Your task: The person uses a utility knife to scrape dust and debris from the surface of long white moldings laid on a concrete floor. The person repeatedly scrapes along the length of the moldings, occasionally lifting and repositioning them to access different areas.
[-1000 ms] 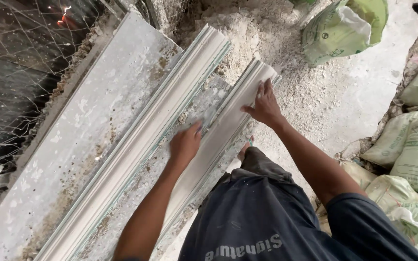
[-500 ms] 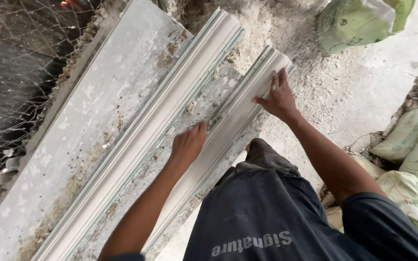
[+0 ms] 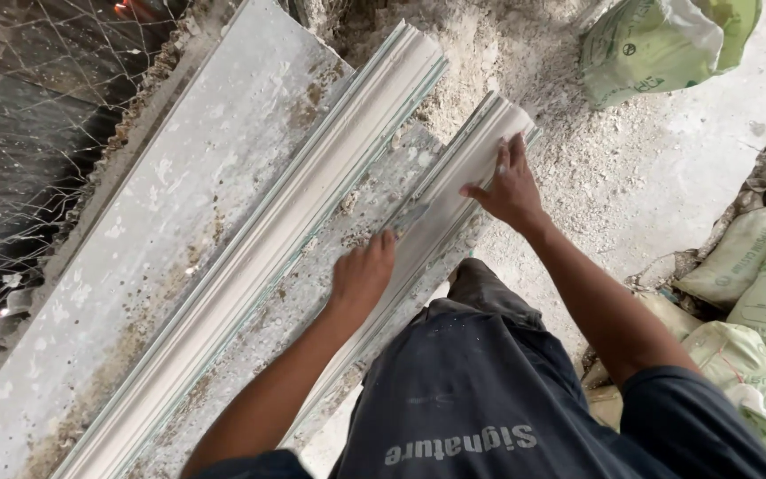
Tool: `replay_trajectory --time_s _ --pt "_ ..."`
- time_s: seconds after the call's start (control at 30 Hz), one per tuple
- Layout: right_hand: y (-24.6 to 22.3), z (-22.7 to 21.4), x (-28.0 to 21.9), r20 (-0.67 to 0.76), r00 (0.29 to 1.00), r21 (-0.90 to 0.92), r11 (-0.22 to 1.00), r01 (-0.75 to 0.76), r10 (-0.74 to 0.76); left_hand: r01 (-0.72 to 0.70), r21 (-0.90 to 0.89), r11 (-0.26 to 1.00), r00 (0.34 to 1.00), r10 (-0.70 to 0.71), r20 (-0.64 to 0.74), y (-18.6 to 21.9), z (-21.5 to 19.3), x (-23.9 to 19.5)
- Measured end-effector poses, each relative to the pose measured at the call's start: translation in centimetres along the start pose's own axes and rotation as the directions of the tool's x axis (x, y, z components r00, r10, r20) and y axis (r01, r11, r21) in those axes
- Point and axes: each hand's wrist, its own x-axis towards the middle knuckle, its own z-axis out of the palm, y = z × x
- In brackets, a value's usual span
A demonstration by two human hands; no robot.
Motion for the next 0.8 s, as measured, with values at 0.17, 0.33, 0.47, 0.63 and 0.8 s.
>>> replay_trajectory --time_s 0.17,0.33,0.47,0.63,0.8 --pt "-0.4 0.4 0.0 -0.015 1.000 0.007 1.000 -0.024 0.024 0.009 0.060 0.998 0.996 -0.014 0.088 1.6 1.1 2.3" --pt "0.2 0.6 0.3 -0.008 0.999 -0.008 0.999 -0.050 0.050 0.023 -0.080 0.997 0.994 -0.032 -0.108 7.1 4.0 18.5" --pt "0.8 0.6 0.0 -0.031 0.999 -0.026 1.000 0.015 -0.016 0.059 -0.060 0.996 0.969 -0.072 -0.237 9.4 5.5 26.6" --pt "0.1 -1.5 -0.3 0.076 0.997 -0.045 0.999 -0.010 0.014 0.103 -0.190 0.976 0.994 -0.105 -0.001 5.1 3.5 20.2" --pt "0.2 -0.6 -0.2 0.030 0.999 0.017 1.000 0.026 -0.026 0.500 -0.304 0.811 0.815 -0.322 0.482 -0.7 -3.2 4.2"
